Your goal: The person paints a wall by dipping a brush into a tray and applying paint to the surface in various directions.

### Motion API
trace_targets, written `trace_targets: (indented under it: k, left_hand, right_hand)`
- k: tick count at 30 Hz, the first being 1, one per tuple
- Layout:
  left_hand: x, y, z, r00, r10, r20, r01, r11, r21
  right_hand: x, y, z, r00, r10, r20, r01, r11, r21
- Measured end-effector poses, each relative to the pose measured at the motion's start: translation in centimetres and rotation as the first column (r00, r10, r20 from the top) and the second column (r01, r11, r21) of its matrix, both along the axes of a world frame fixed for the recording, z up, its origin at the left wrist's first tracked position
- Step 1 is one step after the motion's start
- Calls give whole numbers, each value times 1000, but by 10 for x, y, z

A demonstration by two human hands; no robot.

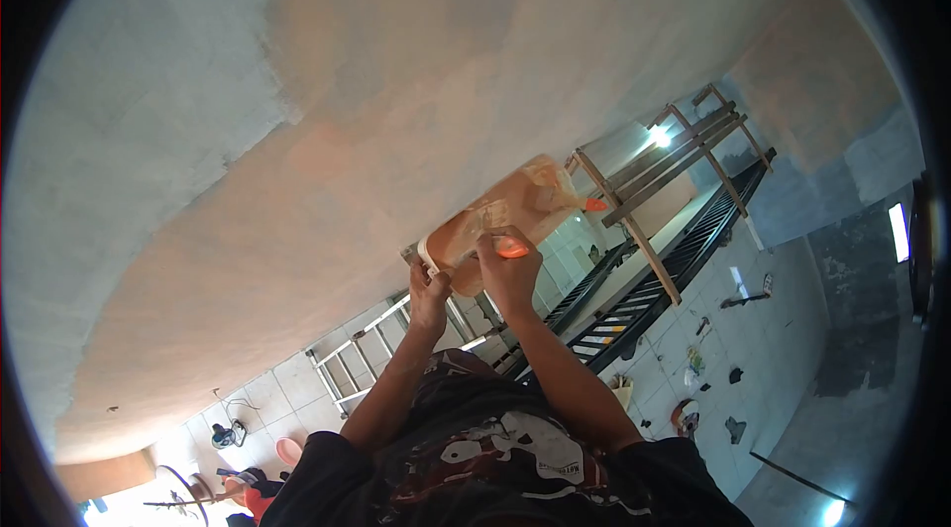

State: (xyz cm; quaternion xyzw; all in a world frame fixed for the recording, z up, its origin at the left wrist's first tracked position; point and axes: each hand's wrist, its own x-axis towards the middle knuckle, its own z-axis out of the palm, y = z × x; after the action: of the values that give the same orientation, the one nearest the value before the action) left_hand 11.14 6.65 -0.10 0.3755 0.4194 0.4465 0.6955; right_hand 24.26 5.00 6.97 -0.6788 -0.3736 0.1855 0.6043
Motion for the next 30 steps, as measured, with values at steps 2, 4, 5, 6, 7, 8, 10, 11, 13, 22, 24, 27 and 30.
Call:
trace_targets:
  k: [2,4,5,6,7,8,10,11,13,22,24,27,30]
  left_hand:
    - [2,-2,7,997,5,78,-4,1000,-11]
    - [2,0,-1,995,14,102,-14,1000,7]
    - [0,0,-6,992,25,122,-28,999,24]
    - [-1,-2,-11,992,31,121,-35,999,28]
    - [-2,-4,-16,992,35,118,-38,999,26]
    - [-3,-1,-17,992,45,115,-50,998,41]
    - [-4,-1,-22,993,100,64,-91,987,-130]
    - [-9,0,-26,996,79,39,-73,989,-132]
    - [-13,2,-30,997,76,24,-73,991,-114]
    - [-36,9,-28,970,217,114,-191,961,-200]
    - [-41,7,-16,970,188,152,-162,972,-168]
    - [-47,10,-15,964,191,186,-162,974,-161]
    - [-50,10,-20,949,220,228,-177,965,-195]
  right_hand:
    - [5,-3,5,1000,21,-4,-21,999,-49]
    - [18,-2,7,1000,-5,-31,-1,986,-168]
    - [20,-4,5,1000,0,-31,-5,986,-168]
    - [21,-3,1,1000,6,18,-3,991,-137]
    - [22,1,-3,998,15,67,-9,996,-93]
    - [24,5,-13,978,27,209,-9,996,-86]
    - [28,4,-18,948,59,314,-36,996,-79]
    - [33,2,-14,953,88,290,-64,994,-94]
    - [39,2,-14,972,78,221,-82,997,10]
    - [58,-5,4,605,154,-781,-159,985,71]
    - [57,-11,14,595,141,-791,-162,985,53]
    - [54,-8,13,512,197,-836,-181,976,119]
    - [51,-6,8,387,226,-894,-135,973,188]
